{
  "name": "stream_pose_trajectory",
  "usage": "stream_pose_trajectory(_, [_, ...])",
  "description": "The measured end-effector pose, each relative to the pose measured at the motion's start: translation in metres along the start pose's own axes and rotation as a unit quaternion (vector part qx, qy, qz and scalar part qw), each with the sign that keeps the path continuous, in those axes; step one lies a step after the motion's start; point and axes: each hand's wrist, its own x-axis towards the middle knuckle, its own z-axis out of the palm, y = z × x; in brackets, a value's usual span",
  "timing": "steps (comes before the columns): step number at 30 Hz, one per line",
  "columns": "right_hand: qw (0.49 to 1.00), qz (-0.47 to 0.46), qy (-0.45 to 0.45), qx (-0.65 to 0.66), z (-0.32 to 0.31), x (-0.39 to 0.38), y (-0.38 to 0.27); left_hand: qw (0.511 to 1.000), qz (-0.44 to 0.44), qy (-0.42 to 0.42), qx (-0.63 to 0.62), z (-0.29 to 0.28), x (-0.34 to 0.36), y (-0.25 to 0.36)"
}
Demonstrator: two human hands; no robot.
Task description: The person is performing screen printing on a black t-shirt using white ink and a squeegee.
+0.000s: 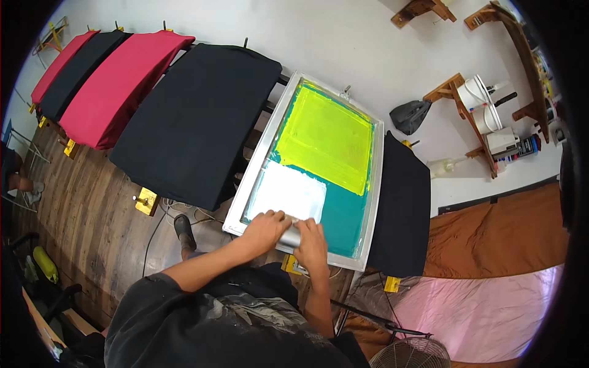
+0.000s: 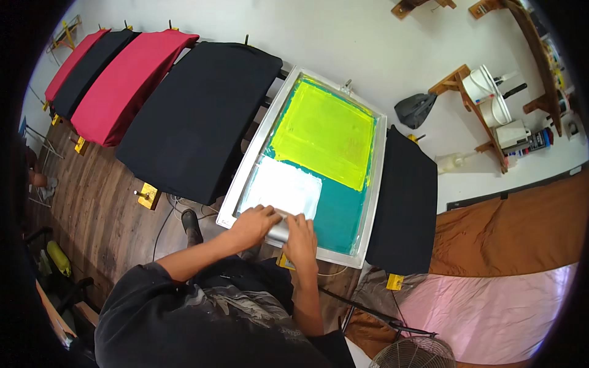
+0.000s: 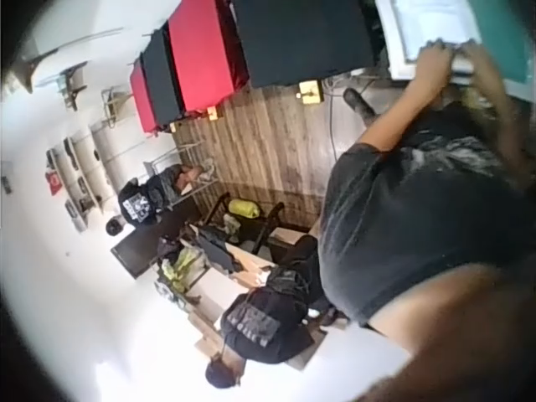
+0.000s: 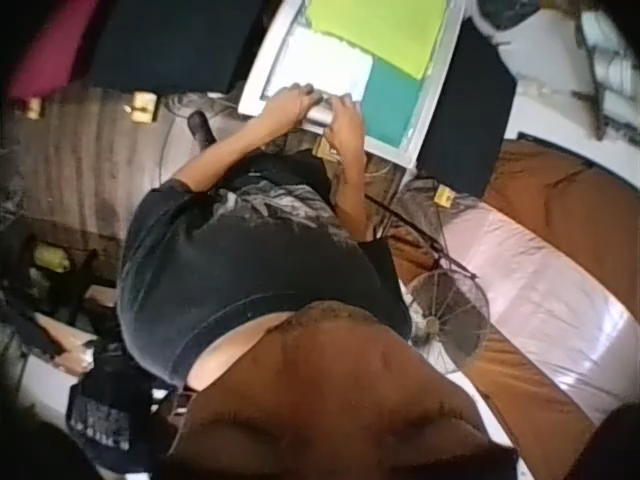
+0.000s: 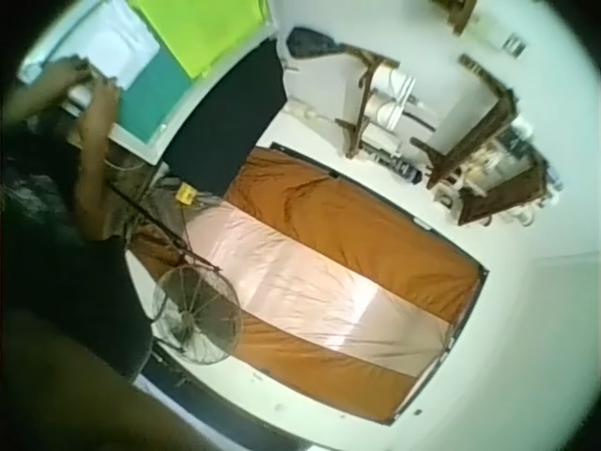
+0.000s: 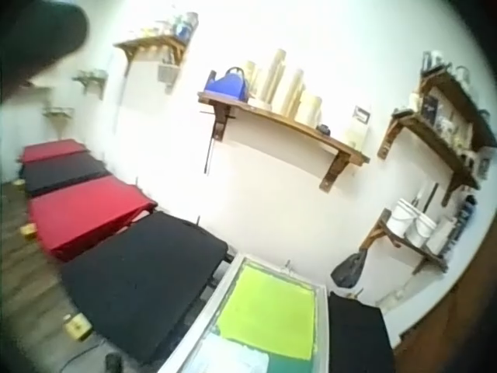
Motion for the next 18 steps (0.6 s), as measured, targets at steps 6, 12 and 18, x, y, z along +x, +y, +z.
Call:
stream_pose_trajectory(6, [0.998, -0.028, -0.053, -0.016, -0.035, 0.035, 0.008, 0.997, -0.013, -0.074, -0.013, -0.041, 0.038, 0.001])
stream_pose_trajectory(12, [0.997, -0.006, -0.071, -0.01, -0.04, 0.119, 0.024, 0.99, -0.075, -0.117, 0.011, -0.041, 0.11, -0.048])
stream_pose_trajectory(18, [0.999, 0.009, -0.044, 0.01, -0.024, 0.117, 0.026, 0.993, -0.055, -0.104, 0.017, -0.024, 0.107, -0.058])
